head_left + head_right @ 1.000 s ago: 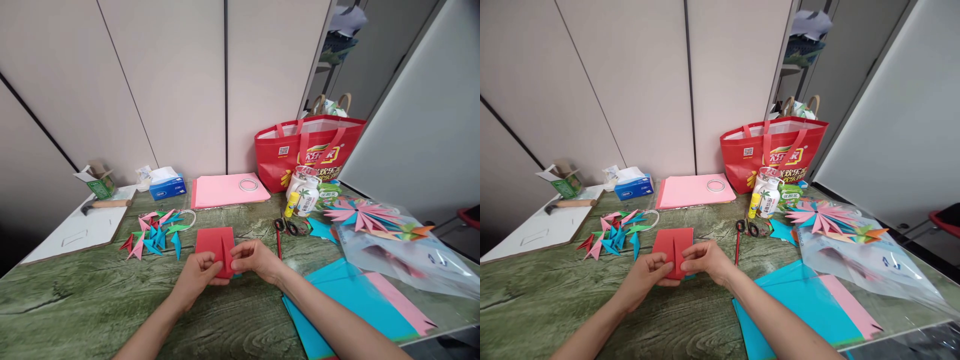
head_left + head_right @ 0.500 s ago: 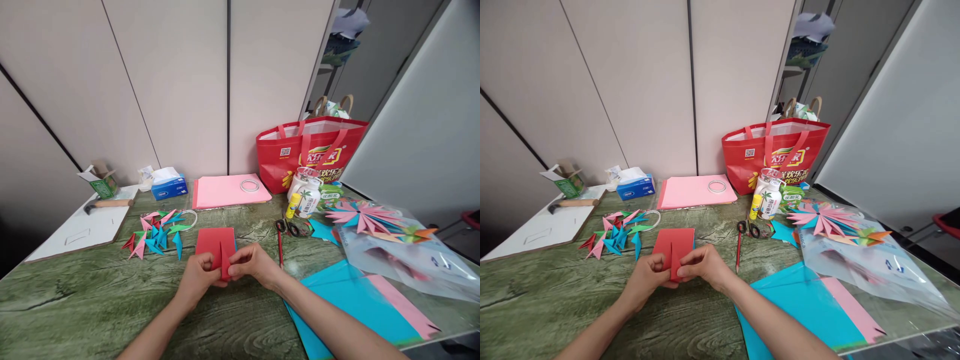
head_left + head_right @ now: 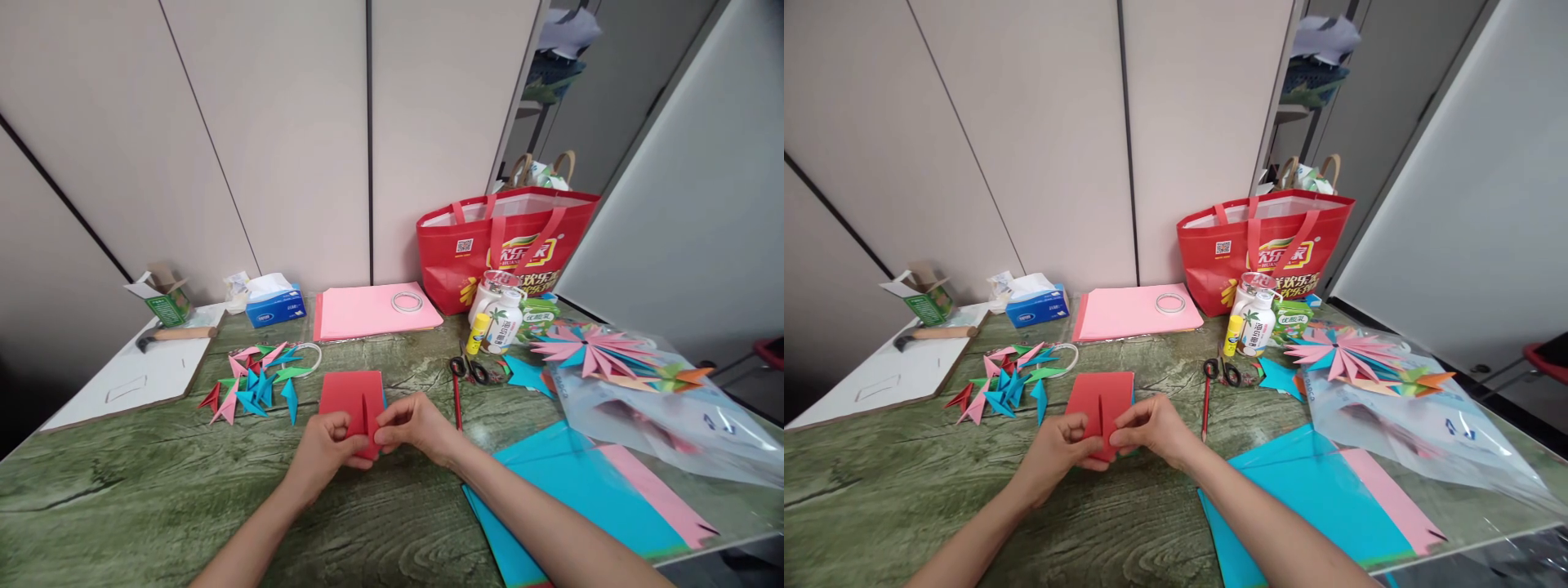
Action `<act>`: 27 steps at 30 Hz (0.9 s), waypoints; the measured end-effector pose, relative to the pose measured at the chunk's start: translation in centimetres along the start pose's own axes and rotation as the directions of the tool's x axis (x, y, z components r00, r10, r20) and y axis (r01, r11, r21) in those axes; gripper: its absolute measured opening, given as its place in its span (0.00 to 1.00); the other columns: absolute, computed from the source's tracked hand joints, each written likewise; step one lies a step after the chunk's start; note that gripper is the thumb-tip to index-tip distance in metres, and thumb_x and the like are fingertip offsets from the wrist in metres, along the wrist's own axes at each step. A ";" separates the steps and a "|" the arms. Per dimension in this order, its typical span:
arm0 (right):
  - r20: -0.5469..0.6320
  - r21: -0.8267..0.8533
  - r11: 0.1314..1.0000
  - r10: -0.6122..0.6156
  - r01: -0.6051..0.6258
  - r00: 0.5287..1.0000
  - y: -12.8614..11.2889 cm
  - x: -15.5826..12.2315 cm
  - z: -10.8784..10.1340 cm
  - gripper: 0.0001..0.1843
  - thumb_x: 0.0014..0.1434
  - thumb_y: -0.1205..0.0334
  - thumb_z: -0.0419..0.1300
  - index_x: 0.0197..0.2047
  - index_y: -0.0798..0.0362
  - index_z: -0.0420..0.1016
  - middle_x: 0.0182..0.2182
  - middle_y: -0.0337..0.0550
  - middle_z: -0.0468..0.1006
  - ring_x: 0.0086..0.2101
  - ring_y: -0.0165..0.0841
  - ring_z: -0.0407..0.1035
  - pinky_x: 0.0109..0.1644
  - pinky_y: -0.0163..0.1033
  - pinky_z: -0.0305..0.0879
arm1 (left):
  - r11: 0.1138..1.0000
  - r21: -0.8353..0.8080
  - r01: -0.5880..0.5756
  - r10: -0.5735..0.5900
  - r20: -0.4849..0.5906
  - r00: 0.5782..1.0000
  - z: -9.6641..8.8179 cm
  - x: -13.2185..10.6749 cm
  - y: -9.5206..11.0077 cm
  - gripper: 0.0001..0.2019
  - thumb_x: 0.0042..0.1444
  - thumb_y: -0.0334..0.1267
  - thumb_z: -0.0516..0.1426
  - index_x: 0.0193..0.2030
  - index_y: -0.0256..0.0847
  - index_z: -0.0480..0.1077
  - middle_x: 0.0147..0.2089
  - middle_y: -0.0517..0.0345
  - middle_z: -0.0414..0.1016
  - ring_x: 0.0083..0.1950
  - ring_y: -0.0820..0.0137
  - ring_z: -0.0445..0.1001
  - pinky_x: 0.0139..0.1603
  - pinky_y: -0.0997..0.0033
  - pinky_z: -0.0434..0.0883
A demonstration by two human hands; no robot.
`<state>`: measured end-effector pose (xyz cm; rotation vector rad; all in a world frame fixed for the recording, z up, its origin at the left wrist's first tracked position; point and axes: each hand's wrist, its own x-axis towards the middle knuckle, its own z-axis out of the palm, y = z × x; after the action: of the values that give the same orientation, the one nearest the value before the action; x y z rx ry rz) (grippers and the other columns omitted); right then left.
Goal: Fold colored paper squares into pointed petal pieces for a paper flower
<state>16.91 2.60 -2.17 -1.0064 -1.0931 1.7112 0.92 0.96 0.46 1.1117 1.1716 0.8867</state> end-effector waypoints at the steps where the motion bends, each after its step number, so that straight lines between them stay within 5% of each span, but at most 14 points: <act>1: 0.000 -0.003 1.000 -0.002 0.002 1.000 0.0 0.0 -0.1 0.16 0.25 0.62 0.72 0.22 0.59 0.77 0.16 0.37 0.74 0.18 0.28 0.68 0.24 0.36 0.68 | 1.000 -0.015 0.007 -0.006 0.019 1.000 0.0 0.0 0.1 0.22 0.32 0.39 0.65 0.16 0.41 0.50 0.14 0.72 0.54 0.20 0.71 0.70 0.25 0.64 0.75; 10: -0.034 -0.021 0.999 0.034 -0.034 0.999 -0.2 0.1 -0.2 0.19 0.24 0.60 0.72 0.23 0.60 0.75 0.16 0.36 0.74 0.17 0.27 0.68 0.24 0.34 0.66 | 0.999 -0.036 0.007 -0.001 0.174 0.985 -0.5 -0.1 0.5 0.16 0.39 0.44 0.63 0.19 0.36 0.62 0.17 0.68 0.60 0.24 0.72 0.69 0.32 0.61 0.75; 18: -0.003 -0.013 1.000 0.006 -0.006 1.000 0.2 0.3 -0.3 0.16 0.27 0.62 0.72 0.23 0.59 0.75 0.16 0.35 0.73 0.17 0.25 0.66 0.23 0.33 0.66 | 1.000 -0.002 -0.021 0.021 0.140 0.990 -0.3 -0.2 0.5 0.15 0.41 0.46 0.61 0.20 0.36 0.66 0.19 0.65 0.64 0.26 0.70 0.70 0.30 0.63 0.74; 27: 0.020 -0.016 1.000 0.001 -0.001 1.000 0.0 0.1 -0.2 0.16 0.27 0.62 0.72 0.23 0.59 0.76 0.16 0.35 0.73 0.17 0.25 0.67 0.23 0.33 0.67 | 1.000 -0.026 0.005 -0.003 0.061 0.998 -0.1 -0.1 0.3 0.21 0.34 0.46 0.65 0.15 0.38 0.56 0.15 0.71 0.52 0.18 0.79 0.60 0.27 0.65 0.75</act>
<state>17.07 2.78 -2.21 -1.0015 -1.1212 1.7193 0.83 0.98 0.76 1.1076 1.1086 0.8569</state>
